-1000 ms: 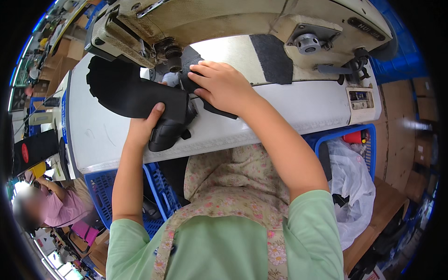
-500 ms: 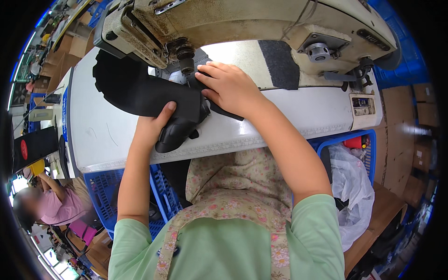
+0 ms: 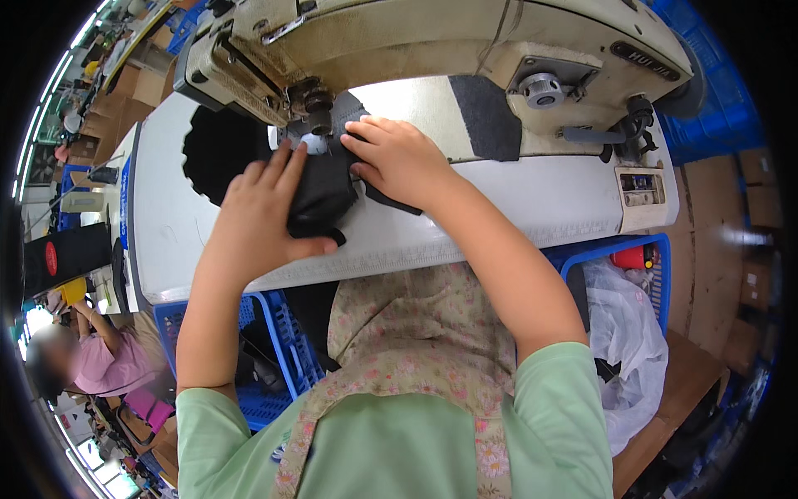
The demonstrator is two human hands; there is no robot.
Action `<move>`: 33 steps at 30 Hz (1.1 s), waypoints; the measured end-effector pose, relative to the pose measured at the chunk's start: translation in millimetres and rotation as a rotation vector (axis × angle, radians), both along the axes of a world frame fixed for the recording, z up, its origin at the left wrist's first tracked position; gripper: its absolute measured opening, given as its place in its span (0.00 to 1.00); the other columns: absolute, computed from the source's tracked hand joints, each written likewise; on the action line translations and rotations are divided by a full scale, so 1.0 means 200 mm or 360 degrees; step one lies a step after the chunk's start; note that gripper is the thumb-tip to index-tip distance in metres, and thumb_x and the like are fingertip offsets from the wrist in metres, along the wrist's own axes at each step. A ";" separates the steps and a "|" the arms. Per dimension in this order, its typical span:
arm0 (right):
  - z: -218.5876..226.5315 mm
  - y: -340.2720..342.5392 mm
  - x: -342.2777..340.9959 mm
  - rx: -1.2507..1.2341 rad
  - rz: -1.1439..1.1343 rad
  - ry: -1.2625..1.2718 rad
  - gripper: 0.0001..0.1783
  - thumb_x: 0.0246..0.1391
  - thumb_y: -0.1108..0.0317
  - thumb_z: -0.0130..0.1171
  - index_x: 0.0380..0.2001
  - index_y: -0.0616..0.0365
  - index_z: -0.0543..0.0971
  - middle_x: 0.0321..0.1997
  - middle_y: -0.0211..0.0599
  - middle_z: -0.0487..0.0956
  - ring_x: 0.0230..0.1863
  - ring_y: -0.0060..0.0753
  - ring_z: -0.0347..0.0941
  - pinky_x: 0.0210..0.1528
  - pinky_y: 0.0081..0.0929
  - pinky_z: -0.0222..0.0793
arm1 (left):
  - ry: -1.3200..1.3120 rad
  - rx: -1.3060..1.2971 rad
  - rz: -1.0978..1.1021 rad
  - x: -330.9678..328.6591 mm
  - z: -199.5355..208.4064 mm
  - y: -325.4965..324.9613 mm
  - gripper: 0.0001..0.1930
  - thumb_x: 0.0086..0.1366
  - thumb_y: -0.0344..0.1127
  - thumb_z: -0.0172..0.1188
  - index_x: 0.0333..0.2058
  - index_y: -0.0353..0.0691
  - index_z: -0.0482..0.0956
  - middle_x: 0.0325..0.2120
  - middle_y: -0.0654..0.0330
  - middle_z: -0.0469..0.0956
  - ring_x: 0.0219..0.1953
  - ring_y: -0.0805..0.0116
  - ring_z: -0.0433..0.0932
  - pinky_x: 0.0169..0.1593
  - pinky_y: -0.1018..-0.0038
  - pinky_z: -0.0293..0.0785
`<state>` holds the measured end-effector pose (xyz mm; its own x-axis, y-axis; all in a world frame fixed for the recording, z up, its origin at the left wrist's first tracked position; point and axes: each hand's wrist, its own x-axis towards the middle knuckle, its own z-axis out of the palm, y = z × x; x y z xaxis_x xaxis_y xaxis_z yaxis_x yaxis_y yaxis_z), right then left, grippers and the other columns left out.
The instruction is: The person sews shoe upper pieces using a sewing machine, trims excess thread with thread snips, and retrieves another shoe component from a basket. The person then aligns the pieces, cuts threads with the snips, and stitches the fabric parts together using the sewing machine.
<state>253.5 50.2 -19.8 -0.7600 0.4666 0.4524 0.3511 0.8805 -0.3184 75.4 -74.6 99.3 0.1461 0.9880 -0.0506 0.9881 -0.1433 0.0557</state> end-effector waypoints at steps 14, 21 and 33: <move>0.02 0.01 -0.01 -0.0167 0.0011 0.0057 0.18 0.54 0.66 0.58 0.49 0.55 0.78 0.56 0.35 0.74 0.60 0.37 0.66 0.61 0.37 0.62 | -0.0119 -0.0128 -0.0217 0.02 -0.11 0.08 0.37 0.36 0.42 0.72 0.48 0.32 0.73 0.49 0.47 0.75 0.56 0.53 0.71 0.61 0.62 0.61; 0.04 0.09 0.02 -0.0396 0.0199 0.0019 0.16 0.52 0.68 0.59 0.46 0.56 0.80 0.57 0.38 0.74 0.61 0.42 0.66 0.61 0.39 0.62 | -0.0013 -0.0314 -0.0175 0.06 -0.09 0.11 0.36 0.37 0.42 0.70 0.47 0.30 0.73 0.48 0.45 0.76 0.56 0.52 0.71 0.61 0.62 0.61; 0.03 0.11 0.01 -0.0280 0.0308 0.0124 0.19 0.49 0.72 0.61 0.47 0.56 0.80 0.54 0.44 0.75 0.56 0.51 0.68 0.59 0.39 0.63 | -0.0103 -0.0182 -0.0107 0.06 -0.13 0.12 0.34 0.39 0.38 0.68 0.47 0.29 0.73 0.47 0.46 0.76 0.54 0.52 0.72 0.61 0.62 0.63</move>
<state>255.6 73.0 -14.7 -0.8088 0.3928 0.4376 0.1504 0.8576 -0.4919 88.0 -50.5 74.2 0.2183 0.9642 -0.1504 0.9703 -0.1980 0.1390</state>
